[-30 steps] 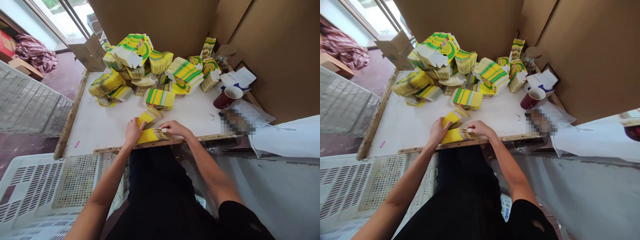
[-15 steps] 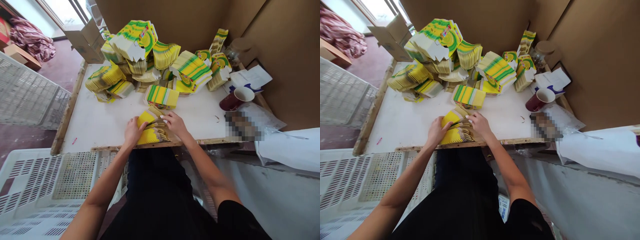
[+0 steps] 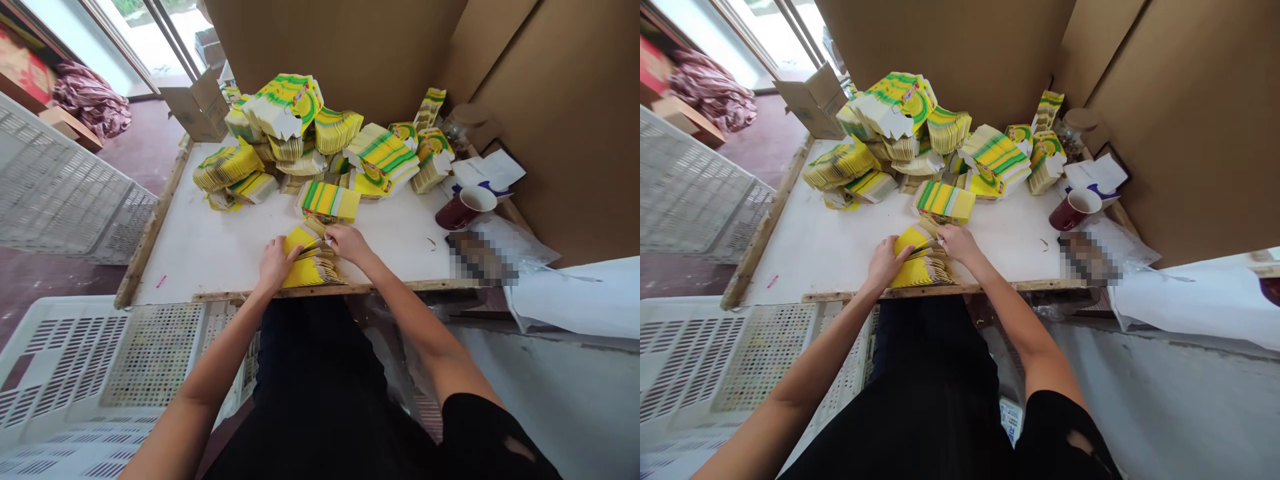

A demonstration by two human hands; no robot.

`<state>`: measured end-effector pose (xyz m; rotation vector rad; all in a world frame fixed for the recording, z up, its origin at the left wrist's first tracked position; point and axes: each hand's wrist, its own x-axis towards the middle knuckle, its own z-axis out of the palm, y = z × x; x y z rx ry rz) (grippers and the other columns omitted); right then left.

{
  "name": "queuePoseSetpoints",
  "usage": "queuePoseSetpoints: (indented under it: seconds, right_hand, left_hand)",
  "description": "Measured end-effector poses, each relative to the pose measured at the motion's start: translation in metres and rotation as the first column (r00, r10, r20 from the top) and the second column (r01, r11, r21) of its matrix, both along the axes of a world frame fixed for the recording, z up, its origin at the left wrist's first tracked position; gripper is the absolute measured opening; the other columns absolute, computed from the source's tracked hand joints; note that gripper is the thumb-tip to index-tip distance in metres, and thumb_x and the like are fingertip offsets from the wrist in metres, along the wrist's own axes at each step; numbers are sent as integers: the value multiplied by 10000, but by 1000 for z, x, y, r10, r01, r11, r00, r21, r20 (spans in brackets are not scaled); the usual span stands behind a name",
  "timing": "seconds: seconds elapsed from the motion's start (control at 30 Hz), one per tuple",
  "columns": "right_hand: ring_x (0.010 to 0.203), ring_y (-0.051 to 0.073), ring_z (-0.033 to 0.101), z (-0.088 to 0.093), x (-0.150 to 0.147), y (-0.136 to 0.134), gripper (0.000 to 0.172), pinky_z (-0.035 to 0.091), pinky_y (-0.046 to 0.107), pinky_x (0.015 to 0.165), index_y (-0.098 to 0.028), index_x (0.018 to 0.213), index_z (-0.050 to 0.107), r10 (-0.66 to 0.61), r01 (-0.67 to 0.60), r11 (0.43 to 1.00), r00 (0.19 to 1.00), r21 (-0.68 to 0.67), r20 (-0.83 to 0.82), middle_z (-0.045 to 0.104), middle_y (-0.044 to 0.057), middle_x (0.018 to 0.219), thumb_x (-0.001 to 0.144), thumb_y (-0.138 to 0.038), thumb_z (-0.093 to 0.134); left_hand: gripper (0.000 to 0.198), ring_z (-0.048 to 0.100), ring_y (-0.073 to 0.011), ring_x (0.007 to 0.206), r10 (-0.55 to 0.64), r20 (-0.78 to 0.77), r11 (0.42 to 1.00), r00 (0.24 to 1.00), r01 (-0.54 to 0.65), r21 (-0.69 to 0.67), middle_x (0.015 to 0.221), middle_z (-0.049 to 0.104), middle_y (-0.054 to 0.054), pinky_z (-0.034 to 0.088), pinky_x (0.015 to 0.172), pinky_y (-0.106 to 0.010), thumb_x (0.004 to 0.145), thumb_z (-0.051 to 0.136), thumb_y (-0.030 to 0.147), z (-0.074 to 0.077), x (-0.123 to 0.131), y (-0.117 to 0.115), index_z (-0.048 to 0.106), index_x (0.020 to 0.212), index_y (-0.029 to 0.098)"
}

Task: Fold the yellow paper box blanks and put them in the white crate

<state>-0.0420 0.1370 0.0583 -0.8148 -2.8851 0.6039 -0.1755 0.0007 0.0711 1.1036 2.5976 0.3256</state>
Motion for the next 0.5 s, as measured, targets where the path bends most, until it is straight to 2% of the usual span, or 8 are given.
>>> queuePoseSetpoints:
  seconds: [0.13,0.3,0.4,0.5]
  right_hand:
    - [930,229,625,9,-7,-3,279,420,283,744,-135,1032,662,-27,22,998,995,55,93,693,122,1039,809,-116,495]
    - [935,259,649,11,-18,-6,251,446,297,760,-145,973,715,-83,69,994,981,85,175,720,146,996,815,-204,529]
    - [918,266,663,8,-27,-9,271,457,301,757,-135,973,727,-181,176,983,972,45,151,733,160,954,829,-216,512]
    - [869,253,673,3,-34,-17,270,465,294,729,-126,921,736,-300,308,949,948,-70,103,742,148,905,836,-210,494]
  left_hand:
    - [429,555,-277,1135,-32,-29,999,999,32,0,1196,607,-150,436,944,-371,897,479,452,-1,1,-1,509,1212,162]
    - [425,562,-281,1083,-131,-108,991,985,131,-11,1145,613,-148,435,916,-368,879,498,467,-5,0,-5,511,1173,161]
    - [407,557,-275,1082,-164,-115,986,980,161,-39,1154,603,-147,436,901,-362,895,472,441,-4,0,-5,499,1180,152]
    - [379,553,-273,1089,-172,-106,984,979,166,-64,1177,590,-152,438,897,-360,910,448,400,-1,1,-4,491,1187,145]
